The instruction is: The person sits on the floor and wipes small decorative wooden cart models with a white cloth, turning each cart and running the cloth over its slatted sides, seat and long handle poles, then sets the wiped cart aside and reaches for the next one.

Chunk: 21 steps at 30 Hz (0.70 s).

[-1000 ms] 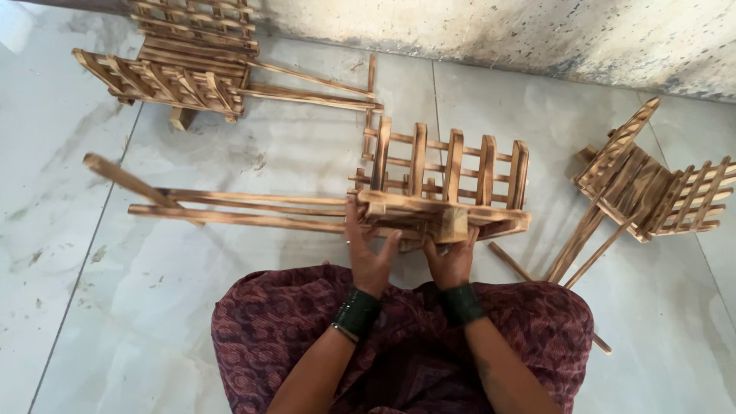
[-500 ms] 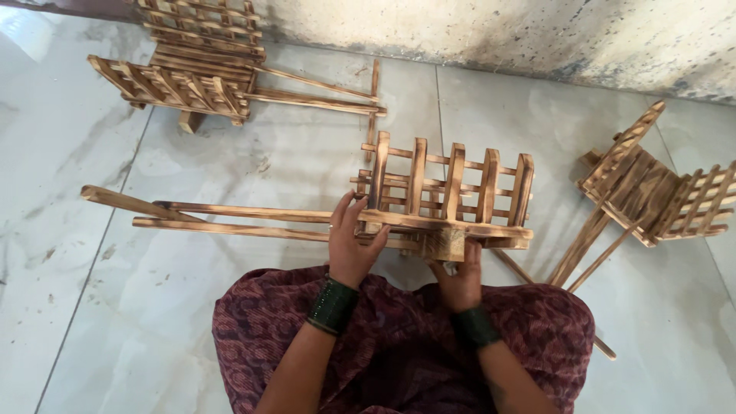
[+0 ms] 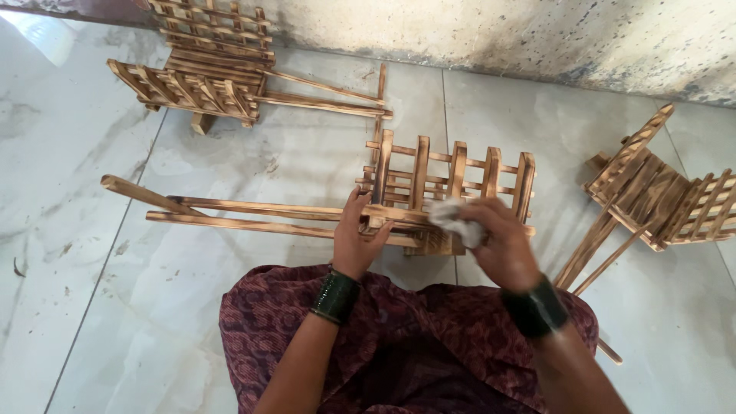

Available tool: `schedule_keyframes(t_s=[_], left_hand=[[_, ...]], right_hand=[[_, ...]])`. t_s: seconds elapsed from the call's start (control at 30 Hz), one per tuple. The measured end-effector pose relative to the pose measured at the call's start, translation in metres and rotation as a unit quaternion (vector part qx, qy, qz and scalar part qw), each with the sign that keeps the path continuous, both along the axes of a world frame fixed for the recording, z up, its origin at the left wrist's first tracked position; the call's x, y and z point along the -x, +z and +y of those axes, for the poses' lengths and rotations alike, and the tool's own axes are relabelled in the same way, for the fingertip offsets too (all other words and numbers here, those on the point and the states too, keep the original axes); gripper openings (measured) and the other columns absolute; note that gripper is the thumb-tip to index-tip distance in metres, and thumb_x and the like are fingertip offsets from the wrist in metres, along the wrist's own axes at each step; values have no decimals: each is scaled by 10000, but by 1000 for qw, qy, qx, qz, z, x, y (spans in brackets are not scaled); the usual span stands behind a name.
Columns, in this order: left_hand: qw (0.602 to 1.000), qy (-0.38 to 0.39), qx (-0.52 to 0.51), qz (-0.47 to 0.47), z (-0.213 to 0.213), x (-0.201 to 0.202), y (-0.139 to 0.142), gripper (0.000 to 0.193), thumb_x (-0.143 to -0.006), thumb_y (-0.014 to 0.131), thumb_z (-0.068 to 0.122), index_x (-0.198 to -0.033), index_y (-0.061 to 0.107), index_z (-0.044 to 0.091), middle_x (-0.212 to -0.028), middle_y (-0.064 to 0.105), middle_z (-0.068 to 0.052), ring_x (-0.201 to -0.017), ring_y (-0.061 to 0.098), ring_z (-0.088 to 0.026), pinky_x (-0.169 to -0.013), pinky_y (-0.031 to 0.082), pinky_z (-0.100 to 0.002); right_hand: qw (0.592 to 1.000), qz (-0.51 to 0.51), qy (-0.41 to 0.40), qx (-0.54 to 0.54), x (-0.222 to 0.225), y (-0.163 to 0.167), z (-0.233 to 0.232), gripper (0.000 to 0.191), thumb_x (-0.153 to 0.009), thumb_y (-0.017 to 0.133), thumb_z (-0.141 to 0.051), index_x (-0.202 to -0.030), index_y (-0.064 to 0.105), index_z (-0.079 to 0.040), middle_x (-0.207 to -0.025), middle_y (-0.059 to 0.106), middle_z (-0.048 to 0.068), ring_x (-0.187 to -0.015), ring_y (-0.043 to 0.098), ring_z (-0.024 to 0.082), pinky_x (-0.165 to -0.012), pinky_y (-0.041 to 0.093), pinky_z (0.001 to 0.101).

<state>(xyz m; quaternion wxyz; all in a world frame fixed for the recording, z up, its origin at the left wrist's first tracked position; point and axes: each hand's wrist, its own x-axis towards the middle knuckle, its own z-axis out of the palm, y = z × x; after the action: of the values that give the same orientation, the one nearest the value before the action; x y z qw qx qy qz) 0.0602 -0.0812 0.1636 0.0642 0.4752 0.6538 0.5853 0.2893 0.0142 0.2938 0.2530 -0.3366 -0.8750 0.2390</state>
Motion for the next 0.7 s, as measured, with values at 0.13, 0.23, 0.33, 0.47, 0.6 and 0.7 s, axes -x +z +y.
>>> schedule_keyframes(t_s=[0.13,0.23,0.33,0.47,0.6,0.7], left_hand=[[1000,-5,-22,-4,0,0,0,677,-832,863,224,-1395,539,34,-1545,494,-220,-1248,663,-331,-927,609,-396],[1000,-13,-18,-17,-2,0,2,684,-824,872,216,-1395,541,36,-1547,497,-223,-1249,664,-328,-932,606,-388],[999,-20,-31,-23,-2,0,5,690,-826,876,218,-1402,538,44,-1546,500,-218,-1254,665,-329,-922,607,-382],[999,-20,-29,-34,-3,-1,7,697,-824,880,214,-1409,536,52,-1546,496,-214,-1250,661,-328,-933,599,-390],[999,-23,-23,-41,-1,1,6,705,-813,884,197,-1411,537,61,-1542,496,-197,-1286,637,-326,-932,594,-391],[997,-42,-5,-60,0,4,6,718,-778,848,138,-1417,531,64,-1573,470,-190,-1287,635,-321,-925,600,-383]], right_hand=[[986,-87,128,-53,55,-4,21,302,-865,673,37,-1114,712,-130,-1194,646,107,-1061,665,281,-876,619,394],[979,-106,129,-115,82,0,48,286,-887,640,53,-1081,723,-141,-1145,672,93,-1048,673,282,-906,606,413],[986,-15,70,-152,90,14,80,269,-847,649,47,-1069,707,-94,-1166,670,126,-1060,660,311,-889,590,437],[988,-33,54,-138,87,17,83,269,-826,663,52,-1056,716,-76,-1106,685,113,-1021,664,314,-855,573,437],[979,-123,160,-7,77,14,59,429,-793,582,126,-1077,756,-145,-1086,708,54,-967,690,263,-854,580,391],[960,-112,258,-17,78,16,44,327,-747,705,24,-1036,748,-124,-1009,703,62,-931,686,245,-807,573,388]])
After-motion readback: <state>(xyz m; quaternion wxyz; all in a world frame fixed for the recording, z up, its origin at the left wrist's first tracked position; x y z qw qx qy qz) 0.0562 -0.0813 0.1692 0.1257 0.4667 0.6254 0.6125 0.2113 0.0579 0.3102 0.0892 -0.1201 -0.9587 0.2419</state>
